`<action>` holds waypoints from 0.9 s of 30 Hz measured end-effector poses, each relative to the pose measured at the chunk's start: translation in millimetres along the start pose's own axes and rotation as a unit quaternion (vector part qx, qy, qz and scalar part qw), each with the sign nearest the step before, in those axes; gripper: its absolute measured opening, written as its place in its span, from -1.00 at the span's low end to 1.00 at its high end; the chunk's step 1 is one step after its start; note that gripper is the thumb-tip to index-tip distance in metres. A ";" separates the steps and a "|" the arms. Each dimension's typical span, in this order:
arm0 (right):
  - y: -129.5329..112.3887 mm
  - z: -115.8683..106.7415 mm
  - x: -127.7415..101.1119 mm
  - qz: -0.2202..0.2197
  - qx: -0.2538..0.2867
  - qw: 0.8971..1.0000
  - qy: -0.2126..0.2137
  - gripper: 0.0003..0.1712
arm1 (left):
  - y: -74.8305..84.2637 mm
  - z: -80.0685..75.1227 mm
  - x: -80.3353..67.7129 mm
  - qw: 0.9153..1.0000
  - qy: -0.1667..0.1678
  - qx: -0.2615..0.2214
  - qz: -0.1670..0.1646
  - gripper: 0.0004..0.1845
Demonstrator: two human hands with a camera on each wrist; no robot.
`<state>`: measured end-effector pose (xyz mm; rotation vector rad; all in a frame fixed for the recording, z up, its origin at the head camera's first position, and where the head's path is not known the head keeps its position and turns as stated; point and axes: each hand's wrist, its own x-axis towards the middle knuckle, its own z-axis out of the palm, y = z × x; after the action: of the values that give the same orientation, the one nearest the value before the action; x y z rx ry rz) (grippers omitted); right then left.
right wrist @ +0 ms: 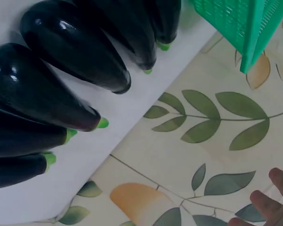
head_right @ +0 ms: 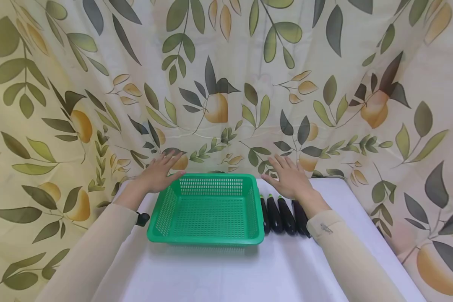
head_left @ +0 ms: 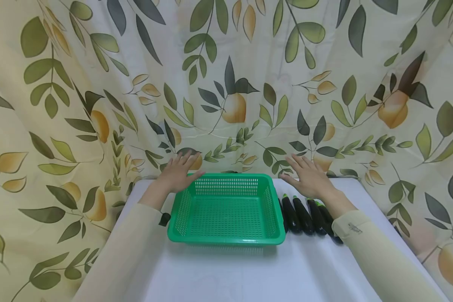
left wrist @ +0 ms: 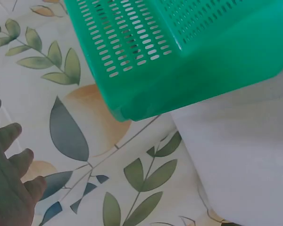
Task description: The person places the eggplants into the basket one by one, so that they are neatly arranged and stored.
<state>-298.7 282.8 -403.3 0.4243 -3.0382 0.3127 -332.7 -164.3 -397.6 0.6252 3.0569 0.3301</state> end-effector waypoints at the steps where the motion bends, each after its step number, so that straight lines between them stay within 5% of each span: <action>1: 0.7 -0.3 -1.5 0.000 0.001 1.000 0.002 -0.07 | -0.6 1.0 -1.2 1.000 0.001 -0.008 0.000 -0.17; 14: 24.9 -0.7 -20.8 0.010 0.004 1.000 0.020 -0.06 | -11.4 13.7 -19.8 0.998 0.010 -0.066 0.006 -0.13; 27: 58.4 11.6 -44.3 0.048 0.022 0.999 0.014 -0.04 | -32.6 36.9 -39.8 0.989 -0.007 -0.143 -0.029 -0.09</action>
<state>-272.7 347.2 -429.6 0.2750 -3.0341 0.3887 -307.0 -201.5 -441.9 0.5199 2.9252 0.7405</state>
